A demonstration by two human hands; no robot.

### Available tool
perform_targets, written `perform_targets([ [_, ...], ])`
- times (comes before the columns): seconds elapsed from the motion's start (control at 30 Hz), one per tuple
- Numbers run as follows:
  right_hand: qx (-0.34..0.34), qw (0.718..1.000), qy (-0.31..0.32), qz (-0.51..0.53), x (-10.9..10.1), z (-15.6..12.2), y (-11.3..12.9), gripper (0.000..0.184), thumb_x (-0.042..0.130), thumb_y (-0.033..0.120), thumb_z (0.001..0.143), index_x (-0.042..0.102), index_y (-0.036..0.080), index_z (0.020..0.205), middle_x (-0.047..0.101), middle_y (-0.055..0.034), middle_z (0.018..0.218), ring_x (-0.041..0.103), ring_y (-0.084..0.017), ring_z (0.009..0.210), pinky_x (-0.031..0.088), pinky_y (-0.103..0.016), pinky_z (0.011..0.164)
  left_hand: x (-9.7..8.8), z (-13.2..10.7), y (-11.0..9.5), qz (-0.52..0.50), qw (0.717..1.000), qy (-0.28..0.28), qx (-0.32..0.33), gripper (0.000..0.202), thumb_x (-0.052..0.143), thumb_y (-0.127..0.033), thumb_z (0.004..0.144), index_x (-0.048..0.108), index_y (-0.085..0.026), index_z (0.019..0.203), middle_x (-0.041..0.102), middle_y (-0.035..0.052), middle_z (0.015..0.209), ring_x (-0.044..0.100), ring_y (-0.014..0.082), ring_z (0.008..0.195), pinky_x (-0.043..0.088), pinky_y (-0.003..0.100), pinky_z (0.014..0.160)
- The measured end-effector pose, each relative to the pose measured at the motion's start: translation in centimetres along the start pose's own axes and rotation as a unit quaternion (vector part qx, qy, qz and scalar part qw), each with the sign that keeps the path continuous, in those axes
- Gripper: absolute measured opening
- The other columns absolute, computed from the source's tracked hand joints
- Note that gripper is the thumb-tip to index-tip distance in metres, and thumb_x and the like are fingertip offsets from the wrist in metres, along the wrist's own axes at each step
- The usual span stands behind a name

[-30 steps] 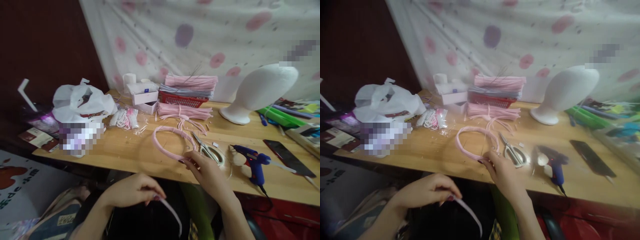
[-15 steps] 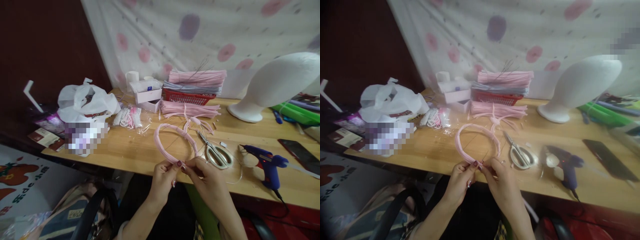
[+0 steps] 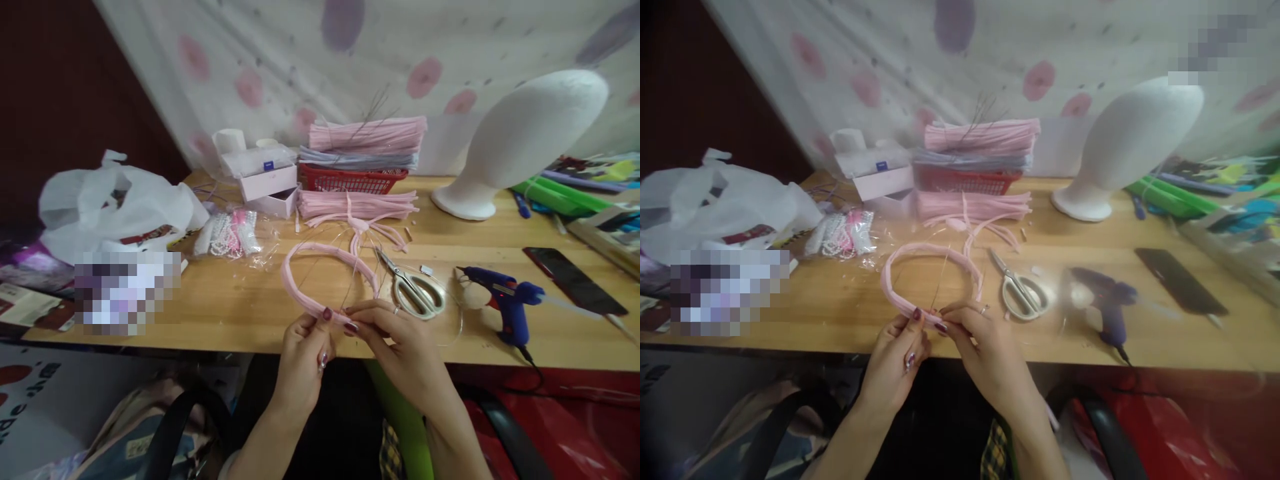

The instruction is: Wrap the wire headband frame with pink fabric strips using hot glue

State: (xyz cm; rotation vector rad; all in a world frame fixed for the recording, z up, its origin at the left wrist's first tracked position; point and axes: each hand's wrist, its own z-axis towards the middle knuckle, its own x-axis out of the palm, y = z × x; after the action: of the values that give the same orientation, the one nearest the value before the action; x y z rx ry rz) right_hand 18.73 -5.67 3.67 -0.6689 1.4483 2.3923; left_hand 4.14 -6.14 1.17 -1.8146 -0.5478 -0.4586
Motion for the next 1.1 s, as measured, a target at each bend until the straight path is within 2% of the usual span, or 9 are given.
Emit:
perform_targets([
  [0.13,-0.035,0.999,-0.01,0.028,-0.1,0.4,0.1,0.012,0.063,0.011,0.094,0.07,0.019,0.089,0.072,-0.0041,0.095,0.07,-0.012,0.087,0.055,-0.02,0.075,0.2,0.1,-0.1,-0.022,0.999,-0.026,0.01,0.044,0.089,-0.052,0.064,0.068,-0.013,0.065,0.033,-0.0123,0.037,0.022,0.0014,0.038,0.022,0.019,0.043],
  [0.3,-0.006,0.998,-0.036,0.059,-0.7,-0.1,-0.6,0.018,0.059,0.012,0.096,0.073,0.023,0.102,0.074,-0.005,0.106,0.071,-0.016,0.1,0.057,-0.026,0.085,0.2,1.0,-1.2,-0.064,0.997,-0.031,-0.026,0.041,0.094,-0.045,0.057,0.072,-0.013,0.068,0.032,-0.0135,0.034,0.018,0.0,0.036,0.019,0.017,0.041],
  [0.47,0.013,0.985,-0.17,0.01,-1.0,-0.5,-0.9,0.022,0.062,0.011,0.093,0.071,0.026,0.106,0.063,0.0022,0.082,0.063,-0.01,0.069,0.053,-0.02,0.064,0.3,1.9,-2.0,-0.079,0.996,-0.034,-0.027,0.037,0.095,-0.041,0.056,0.077,-0.014,0.074,0.029,-0.0149,0.032,0.014,-0.0011,0.035,0.022,0.016,0.042],
  [0.6,-0.003,0.993,-0.109,-0.041,-0.6,0.1,-0.7,0.023,0.062,0.013,0.093,0.069,0.023,0.112,0.059,0.006,0.065,0.056,-0.009,0.056,0.047,-0.019,0.056,0.7,2.0,-1.7,-0.014,0.999,-0.028,-0.009,0.039,0.092,-0.049,0.06,0.075,-0.014,0.07,0.029,-0.0135,0.032,0.018,-0.001,0.035,0.024,0.016,0.043],
  [0.67,0.025,0.996,-0.071,-0.041,-0.5,0.5,-0.8,0.013,0.059,0.017,0.096,0.07,0.022,0.102,0.061,0.0052,0.063,0.057,-0.009,0.055,0.046,-0.019,0.054,1.0,1.9,-1.5,0.031,0.999,-0.013,0.003,0.042,0.09,-0.052,0.062,0.073,-0.014,0.067,0.033,-0.0119,0.034,0.021,-0.0007,0.036,0.02,0.016,0.042],
  [0.83,0.07,0.99,-0.108,-0.061,-0.8,0.6,-1.8,0.018,0.055,0.025,0.098,0.066,0.02,0.085,0.066,0.0009,0.07,0.061,-0.012,0.061,0.046,-0.022,0.058,0.7,1.9,-2.3,0.071,0.997,-0.002,-0.007,0.049,0.09,-0.049,0.064,0.074,-0.019,0.098,0.038,-0.0138,0.038,0.019,0.0001,0.035,0.018,0.017,0.04],
  [0.93,0.081,0.991,-0.104,-0.035,-1.4,0.3,-2.2,0.017,0.057,0.027,0.097,0.065,0.022,0.083,0.066,0.0011,0.073,0.061,-0.012,0.065,0.045,-0.021,0.06,-0.3,2.4,-3.4,0.01,1.0,-0.019,0.006,0.041,0.09,-0.05,0.065,0.066,-0.018,0.073,0.028,-0.0156,0.033,0.014,0.0004,0.034,0.023,0.016,0.041],
  [1.0,0.099,0.991,-0.089,0.007,-1.6,0.0,-2.5,0.016,0.06,0.028,0.096,0.066,0.023,0.083,0.066,0.0014,0.073,0.061,-0.012,0.067,0.045,-0.021,0.061,-0.9,2.9,-4.1,-0.023,0.999,-0.033,0.003,0.05,0.091,-0.049,0.062,0.052,-0.018,0.057,0.027,-0.0151,0.032,0.013,0.0003,0.034,0.028,0.016,0.042],
  [1.1,0.129,0.985,-0.083,0.076,-1.9,-0.4,-2.8,0.015,0.064,0.032,0.095,0.068,0.023,0.083,0.064,0.0014,0.072,0.058,-0.012,0.066,0.044,-0.022,0.061,-1.2,3.5,-4.9,-0.032,0.998,-0.05,-0.017,0.054,0.094,-0.048,0.057,0.049,-0.018,0.053,0.028,-0.0147,0.03,0.013,-0.0001,0.033,0.03,0.015,0.041],
])
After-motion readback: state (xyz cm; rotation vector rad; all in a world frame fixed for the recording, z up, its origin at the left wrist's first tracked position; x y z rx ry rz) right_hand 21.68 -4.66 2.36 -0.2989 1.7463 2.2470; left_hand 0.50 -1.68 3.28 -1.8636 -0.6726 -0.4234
